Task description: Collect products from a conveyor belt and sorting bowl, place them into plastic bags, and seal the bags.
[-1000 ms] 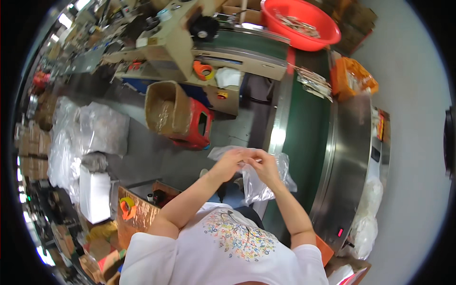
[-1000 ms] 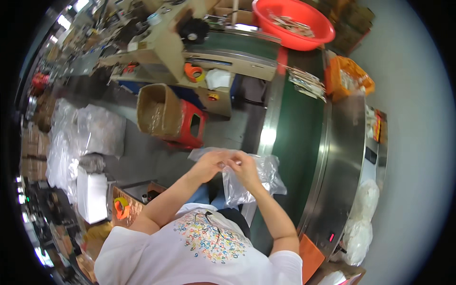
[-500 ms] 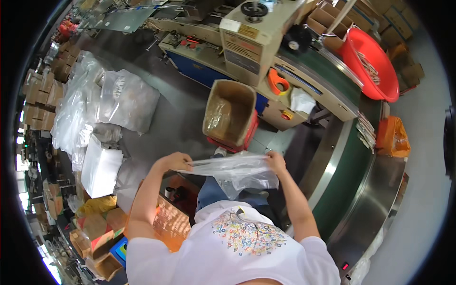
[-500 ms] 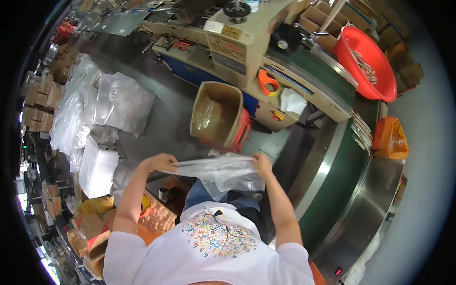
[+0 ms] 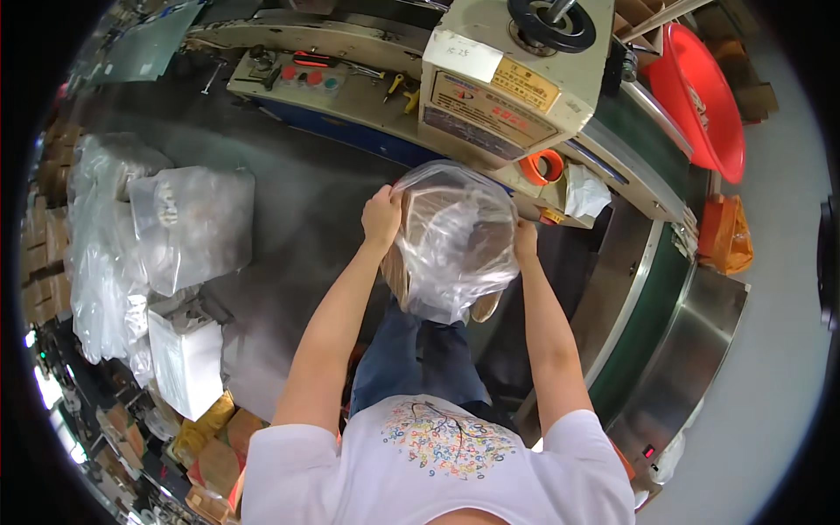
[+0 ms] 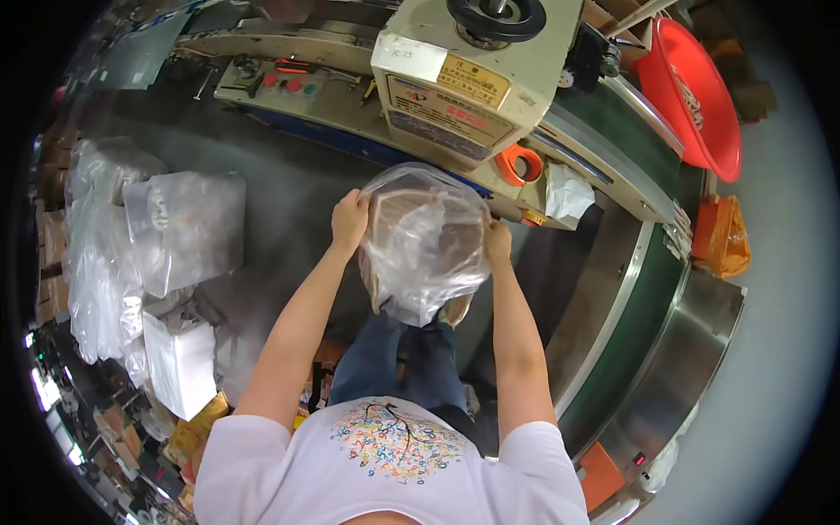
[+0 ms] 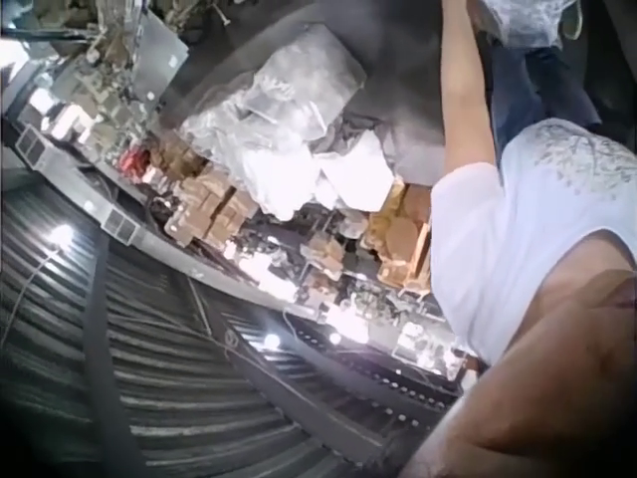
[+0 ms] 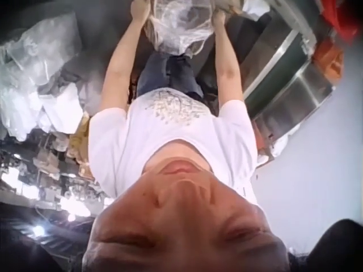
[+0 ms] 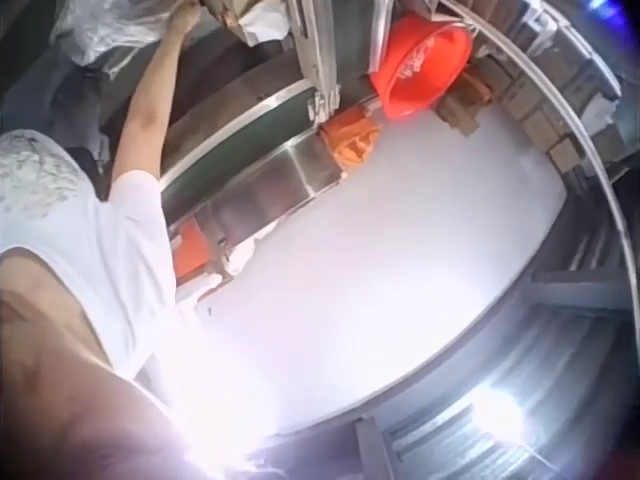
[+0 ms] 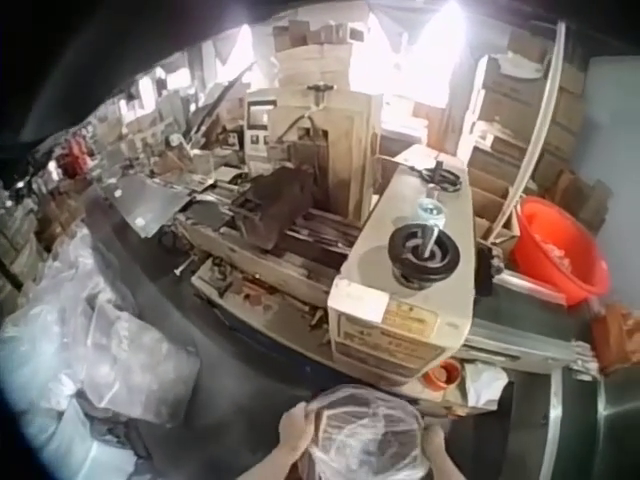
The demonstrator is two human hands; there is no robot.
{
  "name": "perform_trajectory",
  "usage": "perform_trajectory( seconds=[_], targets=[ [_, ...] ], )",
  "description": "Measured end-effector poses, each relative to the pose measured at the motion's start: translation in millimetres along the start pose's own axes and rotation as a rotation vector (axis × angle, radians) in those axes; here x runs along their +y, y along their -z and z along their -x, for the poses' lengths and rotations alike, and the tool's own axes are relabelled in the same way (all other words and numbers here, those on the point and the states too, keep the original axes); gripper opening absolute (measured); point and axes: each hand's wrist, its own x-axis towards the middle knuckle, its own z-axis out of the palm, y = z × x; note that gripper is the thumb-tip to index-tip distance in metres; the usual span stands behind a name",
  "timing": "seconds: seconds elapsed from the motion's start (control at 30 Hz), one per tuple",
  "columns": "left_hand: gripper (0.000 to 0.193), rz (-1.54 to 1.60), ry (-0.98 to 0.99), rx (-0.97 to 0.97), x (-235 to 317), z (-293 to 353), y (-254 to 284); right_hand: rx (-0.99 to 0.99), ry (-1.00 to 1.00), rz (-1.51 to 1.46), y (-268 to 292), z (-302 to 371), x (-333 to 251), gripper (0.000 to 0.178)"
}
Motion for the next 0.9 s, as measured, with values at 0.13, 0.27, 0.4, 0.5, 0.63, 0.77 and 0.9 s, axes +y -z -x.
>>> perform_trajectory(
  seconds=[0.13, 0.27, 0.4, 0.5, 0.63, 0.77, 0.9],
  targets=[
    [0.041, -0.354, 0.125, -0.159, -109.8, -9.5, -18.3, -0.176, -0.122, -0.064, -37.8, 11.4, 48.3, 0.048],
    [0.038, 0.589, 1.052, -0.642, -82.4, 26.4, 24.7, -0.458, -0.985, -0.753, 53.4, 72.5, 3.7, 0.036],
    [0.028, 0.517, 0.776, -0.781, -40.0, 51.6, 32.4, -0.513, -0.879, -0.836, 72.1, 110.8, -30.4, 0.026],
    [0.026, 0.022, 0.412, -0.856, -48.2, 86.1, 22.7, -0.4, -0.641, -0.282, 51.9, 146.3, -20.6, 0.021],
    [0.029, -0.452, 0.127, -0.674, -84.5, 128.4, -30.4, -0.254, -0.403, 0.05, -25.0, 161.6, 49.3, 0.021],
    [0.03, -0.468, 0.123, -0.628, -90.9, 116.6, -66.3, -0.076, -0.96, -1.497, -75.5, 101.0, 109.1, 0.021],
    [0.028, -0.543, 0.194, -0.558, -147.3, 101.6, -77.9, -0.456, -0.649, -0.8, -77.7, 105.5, 129.8, 0.025]
  ],
)
